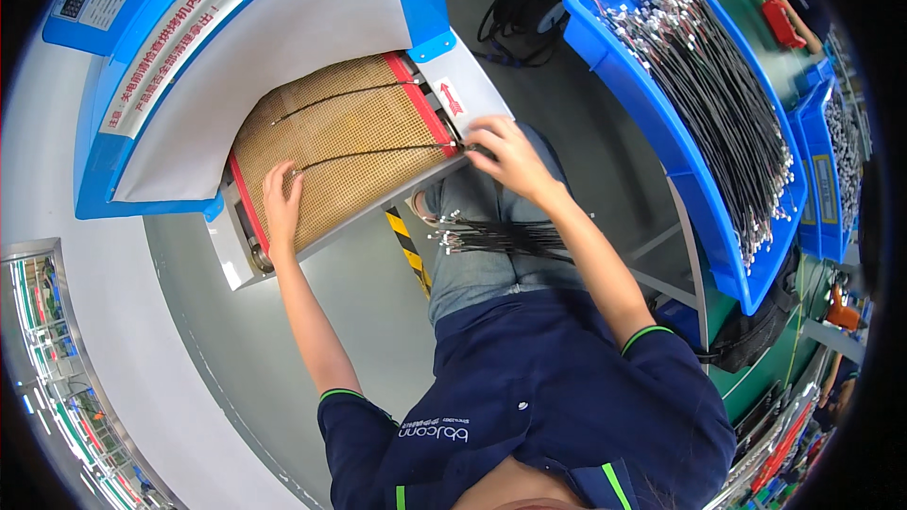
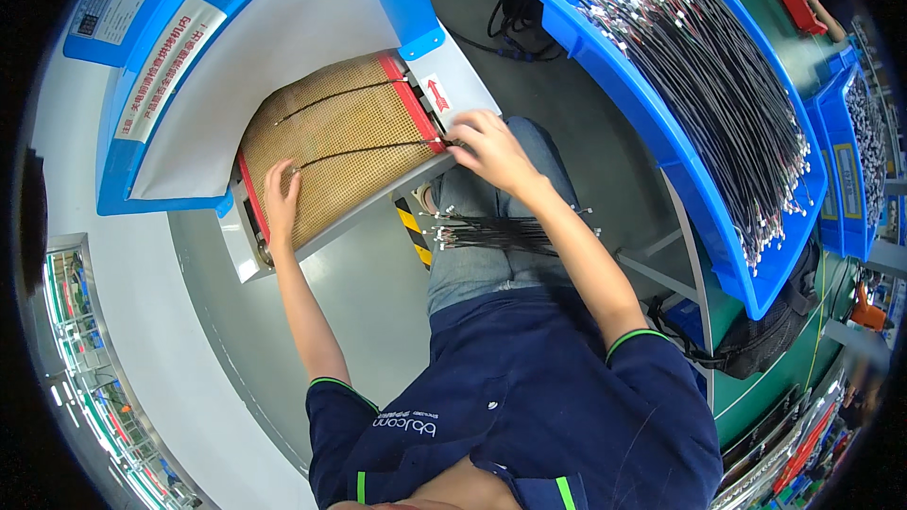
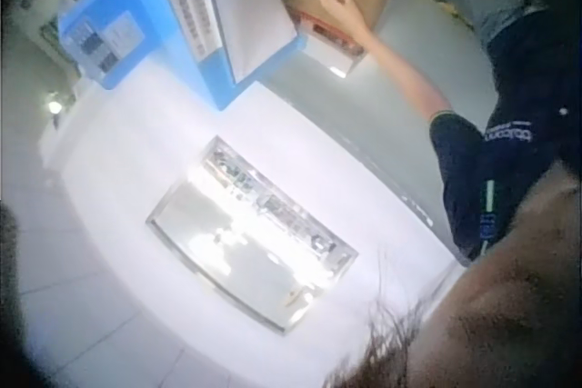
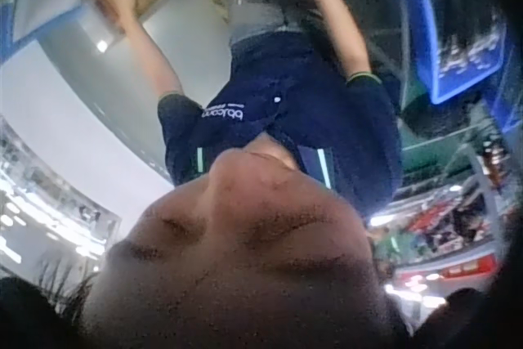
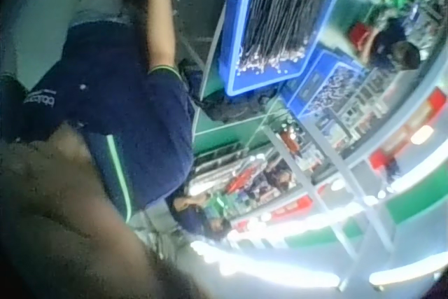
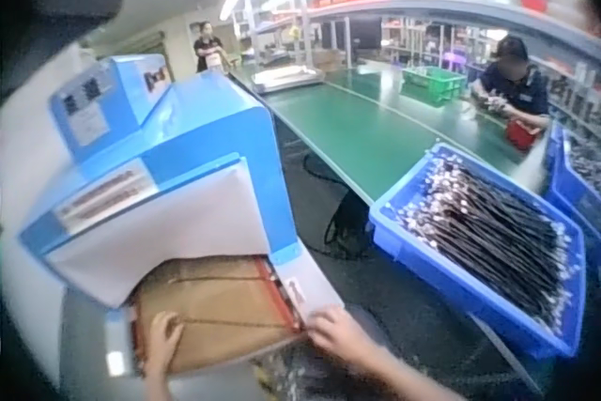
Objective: The person sorts and organizes black electrical cables by hand at an industrial workstation.
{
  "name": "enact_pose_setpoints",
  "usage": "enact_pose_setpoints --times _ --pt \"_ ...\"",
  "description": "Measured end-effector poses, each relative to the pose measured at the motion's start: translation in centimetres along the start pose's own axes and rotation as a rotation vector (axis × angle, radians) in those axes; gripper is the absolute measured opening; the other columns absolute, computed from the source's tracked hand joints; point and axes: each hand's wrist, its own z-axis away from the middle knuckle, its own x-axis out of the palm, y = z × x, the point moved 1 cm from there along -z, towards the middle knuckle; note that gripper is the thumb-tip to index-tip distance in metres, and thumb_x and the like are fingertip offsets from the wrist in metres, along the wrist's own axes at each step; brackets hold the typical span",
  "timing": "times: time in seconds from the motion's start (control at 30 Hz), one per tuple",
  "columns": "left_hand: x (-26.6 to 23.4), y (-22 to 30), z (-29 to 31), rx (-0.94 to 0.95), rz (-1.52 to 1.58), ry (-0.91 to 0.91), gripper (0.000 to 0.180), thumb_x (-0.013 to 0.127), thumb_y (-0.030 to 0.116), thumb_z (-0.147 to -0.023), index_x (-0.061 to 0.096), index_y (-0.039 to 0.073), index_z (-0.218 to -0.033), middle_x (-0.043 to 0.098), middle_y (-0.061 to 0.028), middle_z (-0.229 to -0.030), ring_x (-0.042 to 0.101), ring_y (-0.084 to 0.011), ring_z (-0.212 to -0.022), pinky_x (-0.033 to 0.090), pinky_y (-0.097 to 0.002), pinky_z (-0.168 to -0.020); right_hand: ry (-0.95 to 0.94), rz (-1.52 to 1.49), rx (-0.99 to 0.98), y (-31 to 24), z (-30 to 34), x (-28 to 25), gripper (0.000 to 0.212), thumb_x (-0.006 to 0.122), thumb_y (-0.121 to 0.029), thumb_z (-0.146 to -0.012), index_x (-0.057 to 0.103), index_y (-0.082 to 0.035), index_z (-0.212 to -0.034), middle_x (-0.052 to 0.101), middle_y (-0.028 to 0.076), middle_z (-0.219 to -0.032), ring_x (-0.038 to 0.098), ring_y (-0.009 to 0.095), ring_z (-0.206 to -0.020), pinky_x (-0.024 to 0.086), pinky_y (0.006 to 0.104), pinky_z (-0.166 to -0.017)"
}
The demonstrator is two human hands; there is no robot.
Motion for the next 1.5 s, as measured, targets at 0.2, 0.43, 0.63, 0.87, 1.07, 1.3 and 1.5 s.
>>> enact_pose_setpoints --times 0.2,0.43,0.63,0.87,1.07,1.3,1.5 --pt "1.7 6.4 4.7 0.223 0.071 -0.042 0.018 0.06 0.004 -0.085 0.063 0.004 -0.102 0.063 -0.0096 -0.107 0.057 -0.0268 -0.103 0.044 -0.0373 -0.092 -0.312 0.005 0.318 1.9 9.5 -2.0 0.017 0.068 -0.015 -0.079 0.064 -0.006 -0.093 0.06 0.008 -0.1 0.054 0.028 -0.101 0.043 0.0399 -0.09" --pt "8.6 12.5 9.4 0.179 0.324 -0.247 0.017 0.061 0.005 -0.084 0.064 0.005 -0.101 0.062 -0.008 -0.107 0.056 -0.0261 -0.102 0.044 -0.0358 -0.09 -0.587 0.122 0.387 2.2 12.3 -1.6 0.02 0.07 -0.019 -0.076 0.069 -0.006 -0.092 0.063 0.008 -0.094 0.055 0.028 -0.102 0.042 0.0387 -0.092" --pt "10.7 13.9 10.9 0.15 0.372 -0.44 0.029 0.057 0.013 -0.089 0.058 0.008 -0.118 0.053 -0.0105 -0.124 0.049 -0.0291 -0.117 0.039 -0.0392 -0.099 -0.553 -0.015 0.49 1.3 10.6 -2.8 0.016 0.068 -0.016 -0.079 0.061 -0.004 -0.086 0.064 0.011 -0.091 0.059 0.028 -0.092 0.045 0.0387 -0.083" --pt "11.1 13.9 11.0 0.19 0.151 -0.394 0.035 0.056 0.017 -0.091 0.053 0.008 -0.124 0.052 -0.0128 -0.122 0.048 -0.0321 -0.116 0.04 -0.0418 -0.097 -0.375 -0.256 0.473 -0.7 9.8 -5.0 0.013 0.065 -0.012 -0.083 0.059 -0.003 -0.091 0.063 0.011 -0.085 0.064 0.026 -0.077 0.05 0.0352 -0.069" --pt "9.7 15.2 10.8 0.021 0.259 -0.642 0.021 0.053 0.019 -0.094 0.061 0.003 -0.105 0.063 -0.0131 -0.089 0.062 -0.0309 -0.084 0.049 -0.0378 -0.077 -0.339 -0.18 0.245 -2.5 8.0 -4.9 0.014 0.066 -0.013 -0.082 0.065 -0.007 -0.095 0.064 0.008 -0.087 0.064 0.027 -0.079 0.051 0.0358 -0.069" --pt "8.7 19.1 9.6 0.148 0.348 -0.517 0.018 0.059 0.015 -0.091 0.063 0.003 -0.104 0.064 -0.0133 -0.091 0.063 -0.0258 -0.077 0.049 -0.0349 -0.069 -0.235 -0.153 0.059 -4.7 5.6 -3.0 0.012 0.069 -0.012 -0.078 0.069 -0.007 -0.089 0.065 0.005 -0.086 0.064 0.025 -0.073 0.052 0.0347 -0.064" --pt "7.7 19.9 9.2 0.16 0.383 -0.338 0.015 0.069 0.012 -0.083 0.068 0.002 -0.094 0.067 -0.0109 -0.083 0.064 -0.0206 -0.071 0.049 -0.0301 -0.063 -0.171 -0.137 -0.011 -4.8 5.7 -3.5 0.013 0.07 -0.011 -0.076 0.07 -0.007 -0.089 0.065 0.005 -0.084 0.064 0.023 -0.072 0.052 0.0335 -0.062"
